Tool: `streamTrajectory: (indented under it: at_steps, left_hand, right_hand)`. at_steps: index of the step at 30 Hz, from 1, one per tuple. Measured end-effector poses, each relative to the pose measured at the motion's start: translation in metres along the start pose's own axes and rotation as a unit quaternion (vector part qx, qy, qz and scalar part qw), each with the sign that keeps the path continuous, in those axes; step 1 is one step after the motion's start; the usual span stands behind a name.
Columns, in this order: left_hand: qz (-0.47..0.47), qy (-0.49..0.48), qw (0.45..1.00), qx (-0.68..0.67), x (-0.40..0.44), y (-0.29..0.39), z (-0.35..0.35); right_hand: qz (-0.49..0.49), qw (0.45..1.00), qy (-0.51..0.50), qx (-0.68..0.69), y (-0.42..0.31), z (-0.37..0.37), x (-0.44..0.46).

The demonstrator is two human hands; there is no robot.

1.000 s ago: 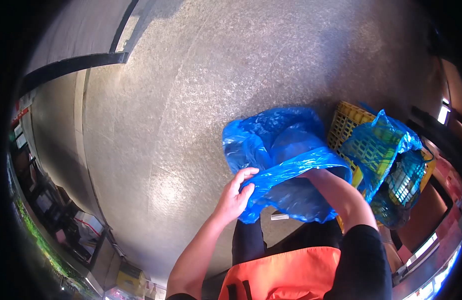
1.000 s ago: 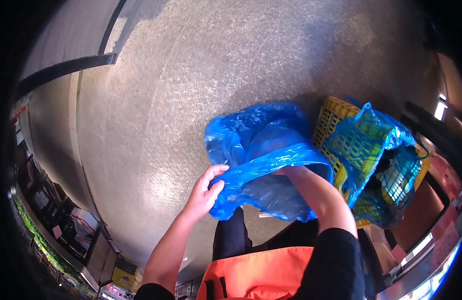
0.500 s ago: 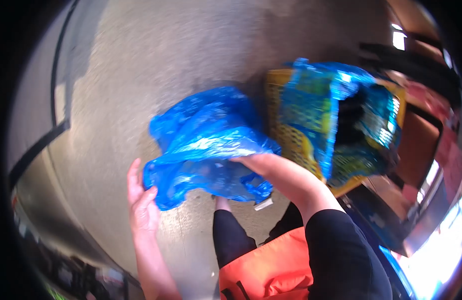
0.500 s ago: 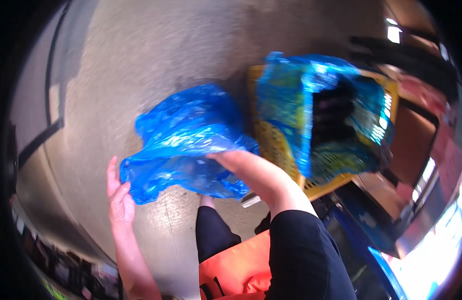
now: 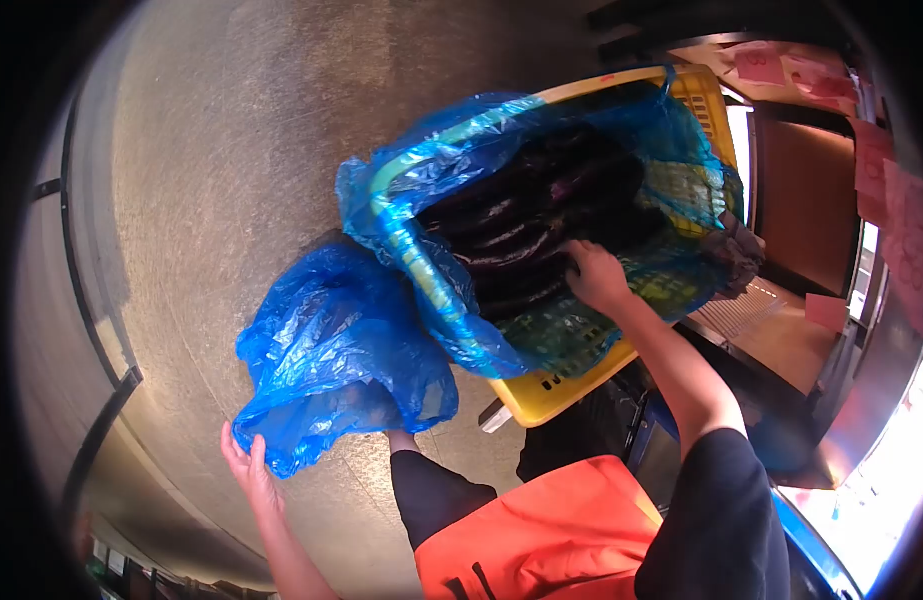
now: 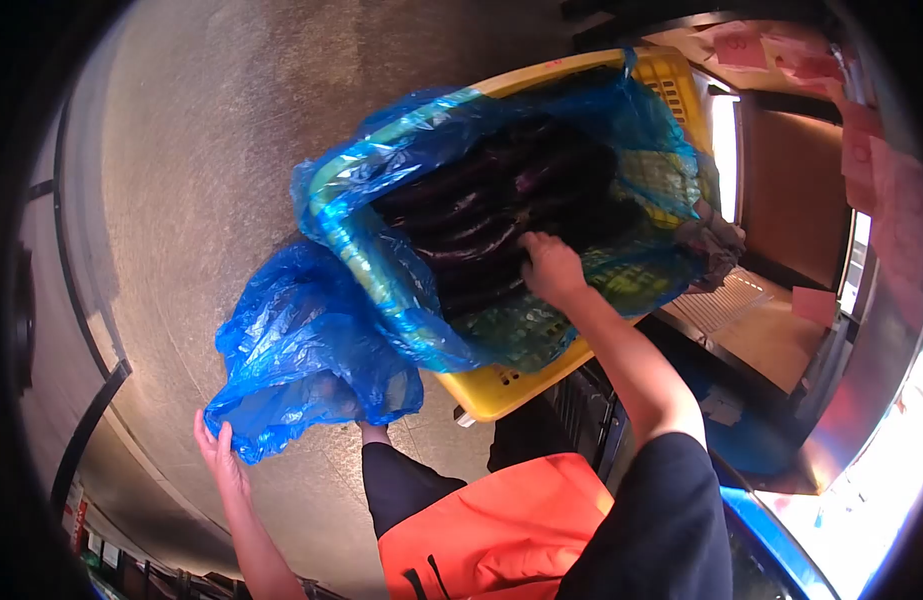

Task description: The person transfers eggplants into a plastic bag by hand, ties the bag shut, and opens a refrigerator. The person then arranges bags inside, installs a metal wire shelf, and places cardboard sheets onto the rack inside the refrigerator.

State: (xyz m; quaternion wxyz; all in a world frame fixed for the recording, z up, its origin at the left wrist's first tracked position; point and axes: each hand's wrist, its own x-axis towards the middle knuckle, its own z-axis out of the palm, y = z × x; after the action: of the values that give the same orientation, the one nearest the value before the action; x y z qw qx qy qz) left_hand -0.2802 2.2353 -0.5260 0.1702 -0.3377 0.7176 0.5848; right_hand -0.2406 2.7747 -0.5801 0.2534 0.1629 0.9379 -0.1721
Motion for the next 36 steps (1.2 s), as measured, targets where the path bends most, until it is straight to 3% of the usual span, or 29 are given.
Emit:
streamTrajectory:
  at_steps: [1,4,7,10,13,16,19,22,25,28,31,34,36]
  left_hand:
    - [-0.004,0.011,1.000,0.010,-0.004,-0.002,0.004]
    - [-0.010,0.034,0.997,0.069,-0.018,-0.011,0.011]
    - [-0.019,0.060,0.994,0.090,-0.030,-0.024,0.016]
    - [-0.044,0.067,0.992,0.102,-0.036,-0.035,0.017]
    - [-0.052,0.072,0.991,0.102,-0.036,-0.043,0.015]
    - [-0.058,0.083,0.991,0.091,-0.035,-0.044,0.020]
    - [-0.063,0.084,0.991,0.086,-0.035,-0.043,0.023]
    - [-0.054,0.078,0.993,0.063,-0.039,-0.038,0.028]
    - [-0.078,0.094,0.992,0.033,-0.050,-0.041,0.024]
    - [-0.148,0.150,0.978,0.004,-0.071,-0.044,0.035]
    - [-0.178,0.135,0.974,-0.042,-0.075,-0.061,0.030]
    - [-0.181,0.139,0.973,-0.037,-0.074,-0.064,0.030]
    - [-0.169,0.130,0.976,-0.038,-0.072,-0.068,0.030]
  right_hand:
    - [0.011,0.994,-0.017,-0.107,0.022,0.013,0.016]
    - [-0.133,0.966,-0.017,-0.219,0.052,0.054,0.060]
    - [-0.133,0.936,-0.146,-0.290,0.057,0.085,0.089]
    - [-0.172,0.923,-0.181,-0.293,0.058,0.087,0.103]
    - [-0.209,0.921,-0.256,-0.206,0.054,0.066,0.094]
    - [-0.087,0.894,-0.440,-0.010,0.077,0.072,0.076]
    - [-0.120,0.854,-0.491,-0.127,0.090,0.085,0.069]
    - [-0.055,0.844,-0.529,-0.067,0.095,0.096,0.081]
    - [-0.067,0.832,-0.520,-0.179,0.082,0.089,0.086]
    - [-0.115,0.752,-0.607,-0.231,0.077,0.103,0.098]
    - [0.072,0.717,-0.687,-0.098,0.051,0.071,0.100]
    - [0.053,0.808,-0.585,-0.037,0.068,0.068,0.084]
    - [0.018,0.792,-0.609,-0.020,0.075,0.073,0.079]
